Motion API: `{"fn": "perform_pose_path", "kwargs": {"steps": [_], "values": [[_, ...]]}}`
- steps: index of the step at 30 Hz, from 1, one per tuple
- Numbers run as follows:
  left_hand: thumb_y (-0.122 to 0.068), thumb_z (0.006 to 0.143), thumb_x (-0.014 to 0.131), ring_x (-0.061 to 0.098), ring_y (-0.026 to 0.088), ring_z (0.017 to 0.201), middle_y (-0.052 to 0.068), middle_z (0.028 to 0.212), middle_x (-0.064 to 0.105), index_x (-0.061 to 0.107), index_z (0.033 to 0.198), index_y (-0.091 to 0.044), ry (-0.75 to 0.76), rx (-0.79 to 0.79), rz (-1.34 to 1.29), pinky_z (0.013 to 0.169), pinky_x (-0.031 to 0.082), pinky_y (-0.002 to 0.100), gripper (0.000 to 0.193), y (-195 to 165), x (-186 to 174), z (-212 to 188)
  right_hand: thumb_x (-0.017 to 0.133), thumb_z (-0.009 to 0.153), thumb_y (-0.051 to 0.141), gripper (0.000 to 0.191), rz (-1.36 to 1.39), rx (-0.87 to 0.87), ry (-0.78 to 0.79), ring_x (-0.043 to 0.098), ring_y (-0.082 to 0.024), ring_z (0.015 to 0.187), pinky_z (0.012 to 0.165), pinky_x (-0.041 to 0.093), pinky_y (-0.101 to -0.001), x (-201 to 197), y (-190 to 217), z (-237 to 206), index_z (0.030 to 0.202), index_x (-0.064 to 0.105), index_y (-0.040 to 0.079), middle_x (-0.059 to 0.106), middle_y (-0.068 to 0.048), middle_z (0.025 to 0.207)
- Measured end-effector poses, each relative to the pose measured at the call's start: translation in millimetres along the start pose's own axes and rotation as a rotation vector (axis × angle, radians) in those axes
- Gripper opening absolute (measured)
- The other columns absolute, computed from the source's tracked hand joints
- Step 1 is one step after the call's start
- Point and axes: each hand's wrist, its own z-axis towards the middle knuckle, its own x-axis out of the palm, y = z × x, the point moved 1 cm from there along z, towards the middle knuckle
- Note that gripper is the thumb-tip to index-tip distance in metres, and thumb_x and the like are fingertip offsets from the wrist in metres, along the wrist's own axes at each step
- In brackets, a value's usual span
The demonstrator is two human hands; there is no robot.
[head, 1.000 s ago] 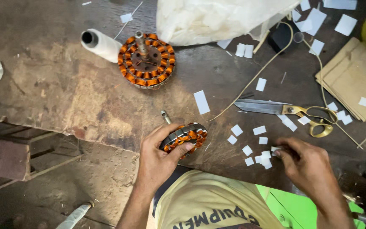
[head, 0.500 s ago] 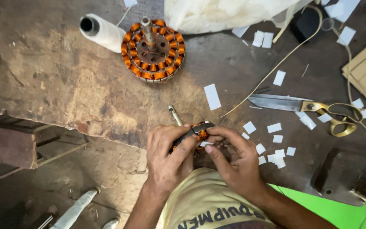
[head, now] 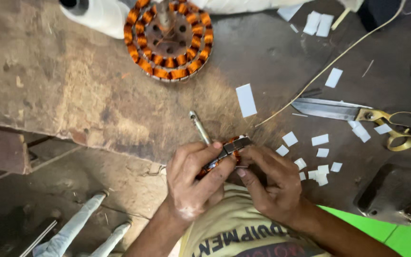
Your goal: The person inserts small white rectangular insulating pieces into the slots of a copper-wound motor stator. They repeatedly pick up pieces from the table and press them into the stator slots by hand.
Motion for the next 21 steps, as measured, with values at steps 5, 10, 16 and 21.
{"fn": "perform_pose_path", "kwargs": {"steps": [5,10,16,21], "values": [[-0.006,0.068,0.079,0.066,0.029,0.094,0.012,0.107,0.068,0.077,0.102,-0.006,-0.055,0.009,-0.018,0.074,0.056,0.040,0.035,3.0,2.3,-1.5,0.079,0.080,-0.005,0.028,-0.074,-0.032,-0.022,0.078,-0.018,0.081,0.066,0.062,-0.0254,-14.3,12.1,15.2,0.107,0.070,-0.004,0.077,-0.014,0.096],[-0.006,0.074,0.081,0.066,0.027,0.096,0.010,0.110,0.067,0.077,0.104,-0.008,-0.075,0.001,-0.021,0.075,0.055,0.038,0.030,4.6,3.4,-2.1,0.079,0.081,-0.009,0.016,-0.219,-0.209,-0.191,0.077,-0.023,0.085,0.068,0.062,-0.0273,-16.4,17.5,17.1,0.093,0.070,-0.002,0.073,-0.015,0.093],[-0.008,0.078,0.081,0.066,0.026,0.098,0.009,0.111,0.066,0.077,0.106,-0.010,-0.031,-0.036,-0.027,0.078,0.055,0.039,0.029,3.1,-5.0,-2.1,0.076,0.084,-0.011,0.012,-0.241,-0.240,-0.152,0.076,-0.024,0.086,0.072,0.061,-0.0317,-7.3,5.9,17.1,0.091,0.071,-0.003,0.073,-0.017,0.094],[-0.009,0.079,0.082,0.066,0.025,0.098,0.007,0.113,0.066,0.077,0.106,-0.011,-0.027,-0.028,-0.029,0.079,0.054,0.039,0.028,3.6,-6.6,2.1,0.071,0.089,-0.010,0.007,-0.059,-0.159,-0.099,0.073,-0.022,0.081,0.066,0.058,-0.0278,-14.0,-0.5,26.3,0.090,0.070,-0.003,0.073,-0.017,0.096]]}}
